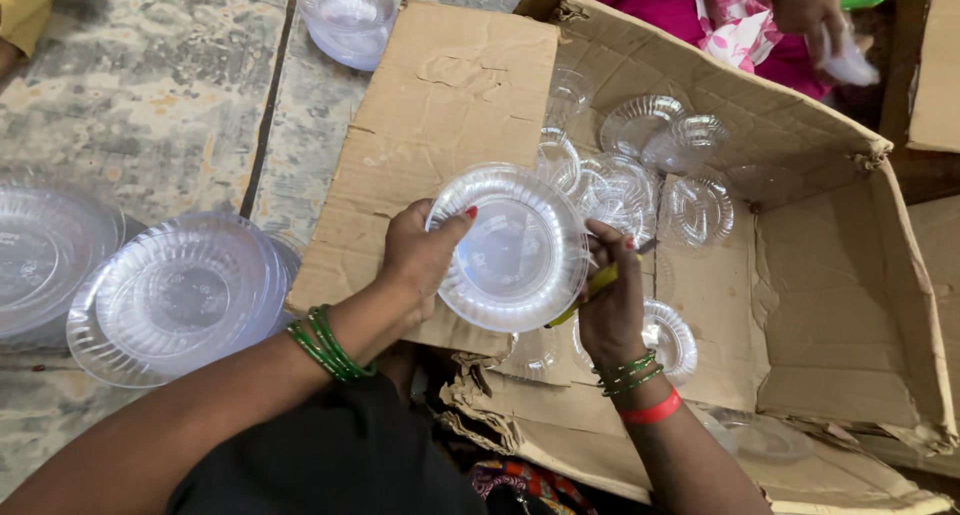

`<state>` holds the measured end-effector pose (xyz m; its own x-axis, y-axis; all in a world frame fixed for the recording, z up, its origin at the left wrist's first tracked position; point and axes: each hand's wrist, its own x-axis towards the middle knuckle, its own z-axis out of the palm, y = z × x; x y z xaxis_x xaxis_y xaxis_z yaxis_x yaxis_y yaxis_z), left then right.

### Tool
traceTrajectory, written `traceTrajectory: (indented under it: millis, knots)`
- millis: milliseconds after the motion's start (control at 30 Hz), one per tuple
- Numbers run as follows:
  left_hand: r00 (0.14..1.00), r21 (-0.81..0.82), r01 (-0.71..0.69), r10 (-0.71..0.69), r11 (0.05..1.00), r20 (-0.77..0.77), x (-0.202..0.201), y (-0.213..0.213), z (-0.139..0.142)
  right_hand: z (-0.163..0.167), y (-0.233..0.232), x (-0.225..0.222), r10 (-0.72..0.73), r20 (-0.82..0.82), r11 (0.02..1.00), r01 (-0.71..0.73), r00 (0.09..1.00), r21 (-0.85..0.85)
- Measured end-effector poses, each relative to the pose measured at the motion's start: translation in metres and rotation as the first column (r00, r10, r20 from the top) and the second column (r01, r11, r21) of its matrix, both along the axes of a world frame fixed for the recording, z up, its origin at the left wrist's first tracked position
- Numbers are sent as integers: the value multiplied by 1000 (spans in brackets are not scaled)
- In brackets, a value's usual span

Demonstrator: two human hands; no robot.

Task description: The person sits on the floor and uses a yellow utility knife to trim the edges of clear plastic plates. They pick up plates from a cardboard box, hold them in their lap, and carefully cut around the rim before stacking the finished plates to the side.

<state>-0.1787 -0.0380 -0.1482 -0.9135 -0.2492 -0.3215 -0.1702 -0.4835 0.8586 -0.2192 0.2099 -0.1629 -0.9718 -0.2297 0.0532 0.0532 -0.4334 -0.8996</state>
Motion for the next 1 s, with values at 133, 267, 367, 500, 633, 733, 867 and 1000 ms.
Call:
traceTrajectory:
  millis: [133,267,367,500,633,733,867,1000]
  knots:
    - [993,55,74,-78,996,86,3,17,2,-10,-6,6,-134,-44,990,136,990,34]
    - [985,2,154,-154,988,81,5,27,4,-10,-9,8,-150,-39,984,153,988,89]
    - [979,38,160,-163,986,121,5,24,2,-3,-7,9,-85,-42,990,89,995,111]
    - [991,-8,108,-107,994,77,3,19,-2,3,-7,4,-21,-6,992,22,1000,122]
    - [990,3,131,-131,991,59,6,15,-7,4,-7,-4,-77,-30,974,81,997,209]
    - [981,-7,173,-172,985,91,7,15,-9,10,-2,-7,-25,-39,959,35,999,280]
    - [979,-22,172,-169,985,110,8,14,-9,17,-2,-5,10,-67,939,13,998,344]
    - [982,-12,168,-166,986,93,11,12,-9,22,-5,0,42,-164,884,40,986,466]
